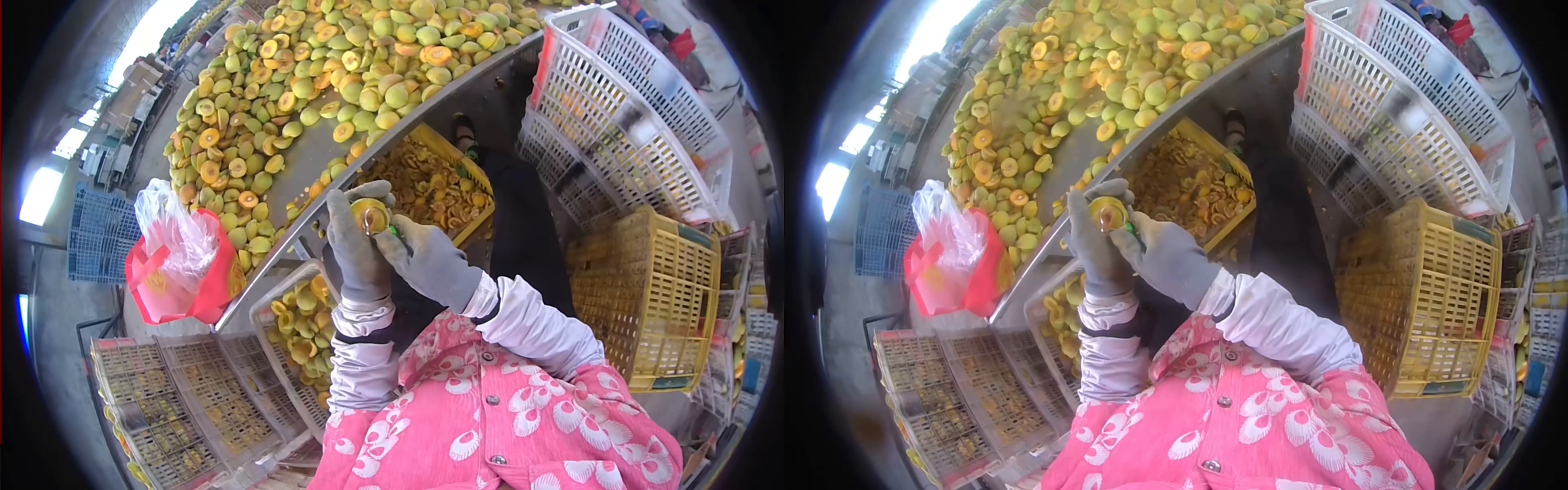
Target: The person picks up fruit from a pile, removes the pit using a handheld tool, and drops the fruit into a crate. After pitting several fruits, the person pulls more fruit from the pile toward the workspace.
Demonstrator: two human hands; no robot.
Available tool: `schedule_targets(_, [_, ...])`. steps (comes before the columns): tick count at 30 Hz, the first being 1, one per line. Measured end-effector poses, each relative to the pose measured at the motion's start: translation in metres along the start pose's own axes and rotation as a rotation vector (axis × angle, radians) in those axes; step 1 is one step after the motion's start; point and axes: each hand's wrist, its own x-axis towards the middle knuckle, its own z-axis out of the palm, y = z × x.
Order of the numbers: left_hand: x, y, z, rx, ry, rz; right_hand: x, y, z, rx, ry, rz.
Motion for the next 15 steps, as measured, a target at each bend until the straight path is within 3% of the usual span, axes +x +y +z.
schedule_targets(6, [-0.021, 0.021, 0.013, 0.151, 0.063, 0.028, -0.015, -0.009, 0.002, 0.154, 0.028, -0.088])
schedule_targets(8, [-0.021, 0.024, 0.007, 0.243, 0.037, 0.009, -0.020, -0.033, -0.017, 0.477, -0.375, 0.560])
schedule_targets(9, [-0.019, 0.024, 0.003, 0.255, -0.002, -0.077, -0.021, -0.035, -0.023, 0.479, -0.378, 0.559])
schedule_targets(11, [-0.017, 0.023, -0.001, 0.275, -0.044, -0.169, -0.020, -0.034, -0.031, 0.961, -0.638, 0.796])
schedule_targets(13, [-0.020, 0.027, 0.003, 0.598, -0.052, -0.002, -0.023, -0.032, -0.029, 1.011, -0.639, 0.834])
schedule_targets(15, [-0.015, 0.019, 0.000, 0.605, -0.101, 0.013, -0.023, -0.027, -0.028, 1.055, -0.642, 0.867])
